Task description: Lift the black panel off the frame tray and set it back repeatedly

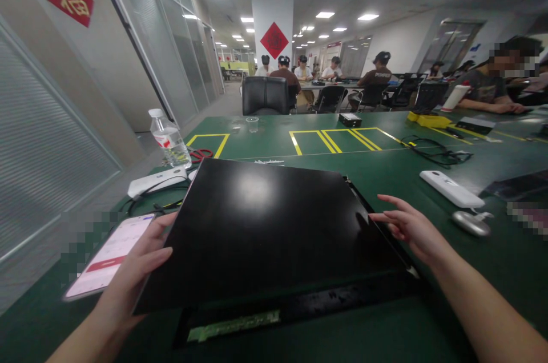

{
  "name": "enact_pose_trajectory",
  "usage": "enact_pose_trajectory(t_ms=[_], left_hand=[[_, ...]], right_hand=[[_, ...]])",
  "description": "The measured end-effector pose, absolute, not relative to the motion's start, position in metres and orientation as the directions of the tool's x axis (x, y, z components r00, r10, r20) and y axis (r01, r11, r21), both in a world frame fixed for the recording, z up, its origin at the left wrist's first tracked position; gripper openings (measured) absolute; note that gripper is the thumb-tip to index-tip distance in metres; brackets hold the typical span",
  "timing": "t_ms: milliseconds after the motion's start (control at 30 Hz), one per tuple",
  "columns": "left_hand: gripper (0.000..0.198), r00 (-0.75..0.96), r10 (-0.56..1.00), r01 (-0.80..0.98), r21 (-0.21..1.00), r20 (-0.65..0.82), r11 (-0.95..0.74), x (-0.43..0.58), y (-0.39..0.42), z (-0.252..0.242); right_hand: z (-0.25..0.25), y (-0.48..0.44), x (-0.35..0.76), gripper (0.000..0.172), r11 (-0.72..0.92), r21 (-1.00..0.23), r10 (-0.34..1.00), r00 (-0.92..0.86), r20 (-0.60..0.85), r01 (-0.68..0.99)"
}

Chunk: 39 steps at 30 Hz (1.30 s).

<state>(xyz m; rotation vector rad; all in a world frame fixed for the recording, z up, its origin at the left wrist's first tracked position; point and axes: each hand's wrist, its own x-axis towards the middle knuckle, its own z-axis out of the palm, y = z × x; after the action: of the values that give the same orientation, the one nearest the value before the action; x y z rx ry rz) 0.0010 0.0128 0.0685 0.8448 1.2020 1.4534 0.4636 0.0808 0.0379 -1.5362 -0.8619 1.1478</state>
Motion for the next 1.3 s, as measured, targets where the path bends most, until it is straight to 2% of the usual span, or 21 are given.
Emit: enact_pose_trajectory(t_ms=[167, 567, 1000, 1300], left_hand=[[0.052, -0.127, 0.99, -0.289, 0.957, -0.066, 0.027, 0.0, 0.012, 0.06], [0.054, -0.071, 0.996, -0.279, 0.96, -0.054, 0.032, -0.003, 0.018, 0.045], [0.059, -0.054, 0.992, -0.26, 0.961, -0.115, 0.097, 0.0, 0.019, 0.04], [0.051, -0.078, 0.988, -0.254, 0.961, -0.131, 0.108, 0.006, 0.017, 0.045]], right_hand=[[0.037, 0.083, 0.463, 0.054, -0.28, -0.959, 0.907, 0.337, -0.251, 0.039], [0.032, 0.086, 0.468, 0.039, -0.34, -0.928, 0.896, 0.353, -0.269, 0.154], [0.028, 0.089, 0.472, 0.042, -0.34, -0.914, 0.903, 0.348, -0.252, 0.221], [0.035, 0.086, 0.472, 0.046, -0.328, -0.914, 0.9, 0.372, -0.226, 0.238]])
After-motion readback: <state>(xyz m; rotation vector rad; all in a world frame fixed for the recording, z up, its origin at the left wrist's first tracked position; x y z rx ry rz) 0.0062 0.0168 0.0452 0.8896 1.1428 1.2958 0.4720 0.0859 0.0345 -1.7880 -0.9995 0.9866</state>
